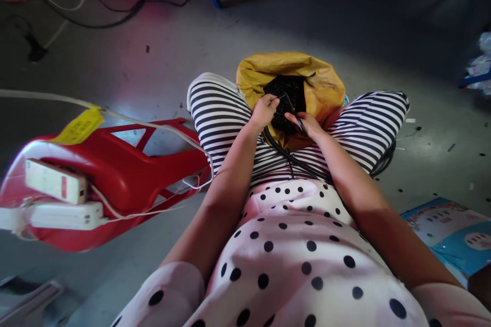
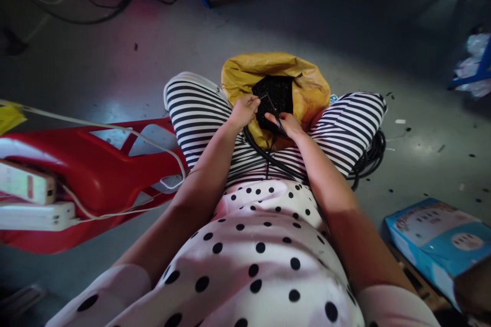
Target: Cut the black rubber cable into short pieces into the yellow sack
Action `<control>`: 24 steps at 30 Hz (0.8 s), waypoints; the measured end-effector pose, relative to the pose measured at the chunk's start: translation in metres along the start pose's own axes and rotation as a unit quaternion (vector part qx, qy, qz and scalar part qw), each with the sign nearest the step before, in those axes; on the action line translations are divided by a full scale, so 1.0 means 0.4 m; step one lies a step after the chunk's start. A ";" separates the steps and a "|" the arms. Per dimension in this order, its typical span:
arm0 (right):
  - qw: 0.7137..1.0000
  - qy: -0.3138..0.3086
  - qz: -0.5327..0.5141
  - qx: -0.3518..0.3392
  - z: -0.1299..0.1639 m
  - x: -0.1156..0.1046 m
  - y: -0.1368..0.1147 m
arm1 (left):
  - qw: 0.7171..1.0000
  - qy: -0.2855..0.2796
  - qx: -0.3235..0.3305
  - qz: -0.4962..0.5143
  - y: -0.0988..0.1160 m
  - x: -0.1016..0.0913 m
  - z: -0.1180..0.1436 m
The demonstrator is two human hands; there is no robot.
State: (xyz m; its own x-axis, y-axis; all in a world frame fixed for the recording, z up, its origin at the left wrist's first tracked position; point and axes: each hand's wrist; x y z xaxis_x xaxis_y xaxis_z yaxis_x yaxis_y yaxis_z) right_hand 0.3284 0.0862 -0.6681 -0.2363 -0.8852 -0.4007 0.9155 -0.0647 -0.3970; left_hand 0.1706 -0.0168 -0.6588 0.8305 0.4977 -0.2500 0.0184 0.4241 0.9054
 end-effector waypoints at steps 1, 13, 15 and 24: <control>1.000 -0.003 -0.007 0.002 0.002 0.000 0.000 | 1.000 -0.001 0.010 -0.005 -0.005 0.001 -0.004; 0.999 0.013 0.032 -0.022 0.005 0.010 0.004 | 0.998 0.016 0.056 -0.022 -0.036 0.010 -0.020; 0.999 0.016 0.037 -0.020 0.007 0.011 0.003 | 0.998 0.014 0.053 -0.021 -0.036 0.010 -0.020; 0.998 0.018 0.049 -0.019 0.012 0.011 0.000 | 0.999 0.010 0.049 -0.015 -0.035 0.011 -0.019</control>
State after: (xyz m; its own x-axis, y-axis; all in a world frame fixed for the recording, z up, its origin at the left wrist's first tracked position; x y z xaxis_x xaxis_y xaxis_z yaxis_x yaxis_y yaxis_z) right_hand 0.3287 0.0801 -0.6660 -0.1590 -0.8695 -0.4677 0.9219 0.0389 -0.3856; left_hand 0.1697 -0.0150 -0.6753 0.8174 0.5012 -0.2839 0.0982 0.3644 0.9261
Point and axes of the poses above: each hand's wrist, its own z-axis away from the middle knuckle, its own x-axis out of the palm, y = z × x, and after that the axes turned 13 degrees about x, right-handed
